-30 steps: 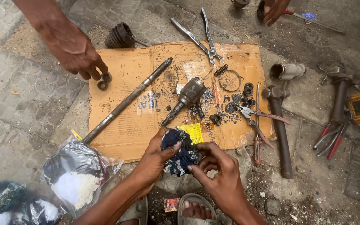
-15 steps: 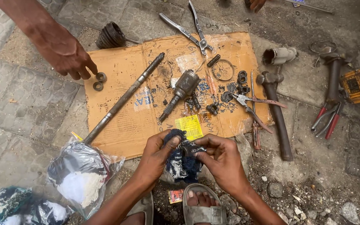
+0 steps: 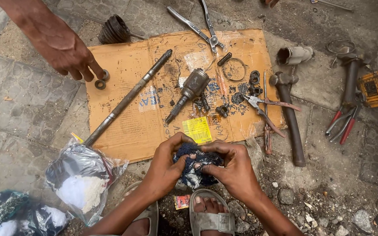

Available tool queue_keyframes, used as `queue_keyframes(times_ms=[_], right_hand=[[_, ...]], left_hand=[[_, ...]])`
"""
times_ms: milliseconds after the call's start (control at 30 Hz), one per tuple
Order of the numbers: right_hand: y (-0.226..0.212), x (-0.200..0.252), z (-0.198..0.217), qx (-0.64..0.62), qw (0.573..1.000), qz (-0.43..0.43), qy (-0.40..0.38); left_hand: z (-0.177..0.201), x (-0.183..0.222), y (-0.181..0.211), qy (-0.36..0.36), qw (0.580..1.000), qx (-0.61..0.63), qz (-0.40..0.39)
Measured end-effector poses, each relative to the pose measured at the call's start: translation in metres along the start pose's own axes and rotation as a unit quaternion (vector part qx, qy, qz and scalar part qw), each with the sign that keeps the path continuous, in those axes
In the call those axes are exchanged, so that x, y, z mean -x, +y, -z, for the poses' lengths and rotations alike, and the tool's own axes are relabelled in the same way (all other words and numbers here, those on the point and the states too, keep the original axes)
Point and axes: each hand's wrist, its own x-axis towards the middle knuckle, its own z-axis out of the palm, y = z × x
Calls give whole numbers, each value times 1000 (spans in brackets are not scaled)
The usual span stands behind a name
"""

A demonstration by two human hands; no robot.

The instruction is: Disassembling, cleaning, and inspecting mechanical components of a vehicle axle, including the CV joint and bearings.

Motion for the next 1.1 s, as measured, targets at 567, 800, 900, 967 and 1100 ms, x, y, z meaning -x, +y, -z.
queue_keyframes(times_ms=[567, 800, 900, 967, 1100], right_hand=[[-5, 5, 1, -157, 986, -50, 15], [20, 5, 8, -259, 949, -155, -90], [15, 3, 9, -296, 934, -181, -89], [21, 2, 12, -313, 928, -189, -73], [46, 0, 18, -338, 926, -162, -33]], left_hand=[[-5, 3, 7, -45, 998, -6, 32], [2, 8, 27, -75, 997, -8, 31], [4, 9, 33, -101, 960, -235, -115], [2, 7, 32, -92, 964, -217, -120], [-4, 4, 29, -66, 992, -97, -41]])
